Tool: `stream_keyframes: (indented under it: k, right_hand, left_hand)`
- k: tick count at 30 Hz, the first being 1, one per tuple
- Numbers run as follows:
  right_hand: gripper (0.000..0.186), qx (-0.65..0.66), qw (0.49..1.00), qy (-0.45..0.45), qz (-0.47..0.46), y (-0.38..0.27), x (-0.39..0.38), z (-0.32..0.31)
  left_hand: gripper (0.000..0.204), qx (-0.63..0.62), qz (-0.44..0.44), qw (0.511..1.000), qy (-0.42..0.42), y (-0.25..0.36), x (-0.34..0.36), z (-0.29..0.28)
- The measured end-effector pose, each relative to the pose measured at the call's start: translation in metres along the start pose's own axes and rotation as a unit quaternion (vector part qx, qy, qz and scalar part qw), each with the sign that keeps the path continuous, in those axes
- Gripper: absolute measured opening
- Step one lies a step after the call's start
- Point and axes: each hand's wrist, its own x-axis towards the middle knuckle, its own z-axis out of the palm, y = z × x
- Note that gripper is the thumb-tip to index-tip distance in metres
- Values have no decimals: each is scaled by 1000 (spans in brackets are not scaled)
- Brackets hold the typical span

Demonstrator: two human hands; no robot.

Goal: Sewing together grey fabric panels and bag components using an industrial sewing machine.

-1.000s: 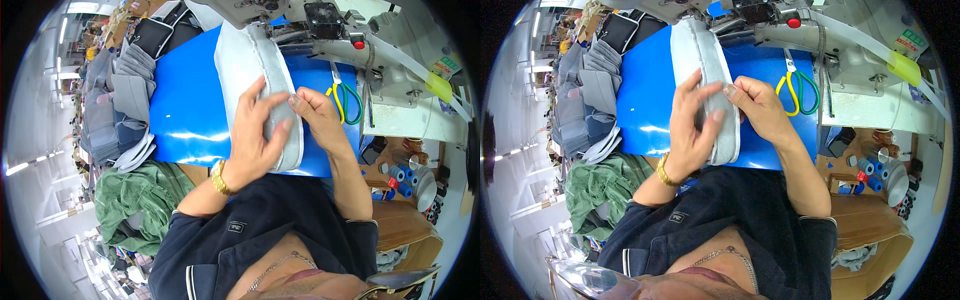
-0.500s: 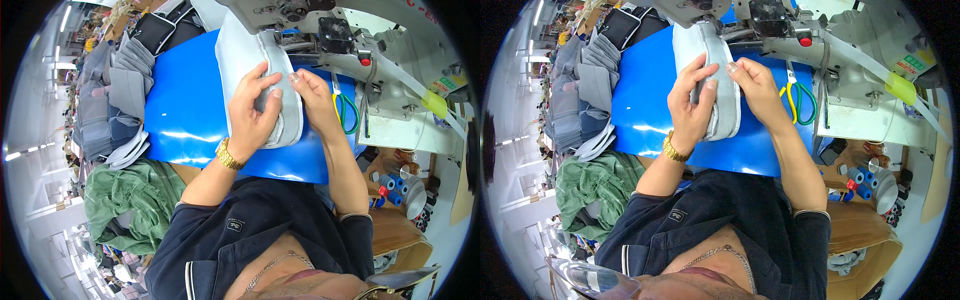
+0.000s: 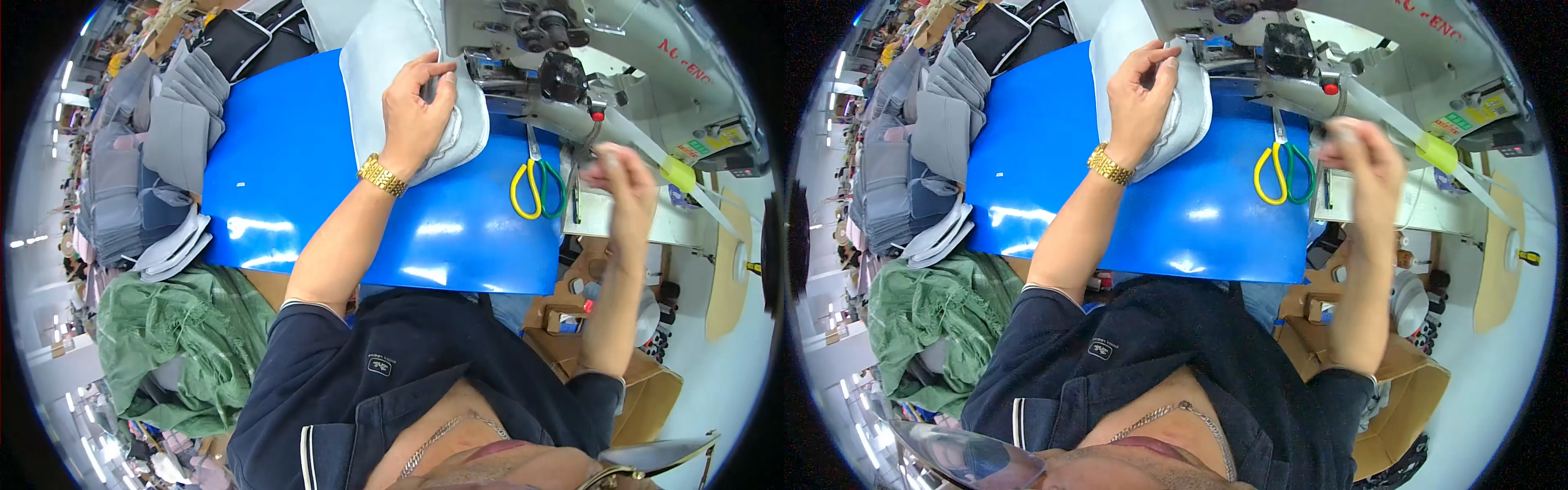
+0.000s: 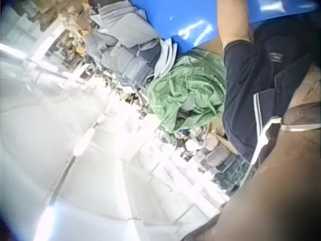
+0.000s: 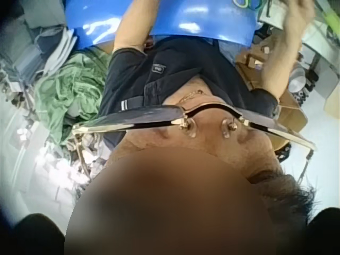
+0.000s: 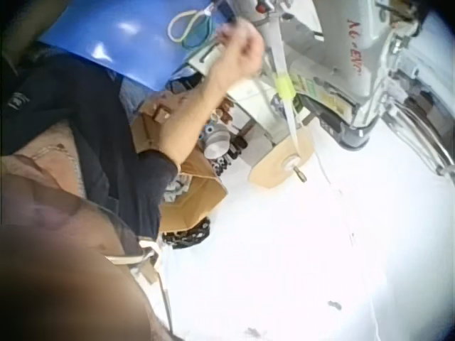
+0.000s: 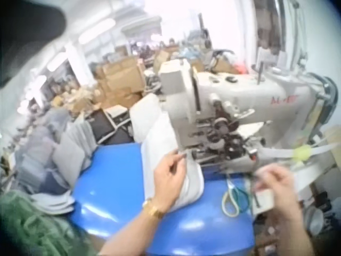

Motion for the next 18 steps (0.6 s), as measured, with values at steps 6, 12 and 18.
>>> stream_keyframes:
  k: [6, 12, 18]
  right_hand:
    - [23, -123, 960, 216, -125, -50, 14, -165]
    - [26, -270, 837, 388, -275, -67, 80, -258]
    - [46, 9, 918, 377, -124, -24, 146, -355]
  left_hand:
    - [20, -9, 36, 999, 14, 8, -2, 11]
    - [56, 63, 40, 996, -51, 30, -34, -3]
    - [75, 110, 67, 990, -56, 32, -37, -4]
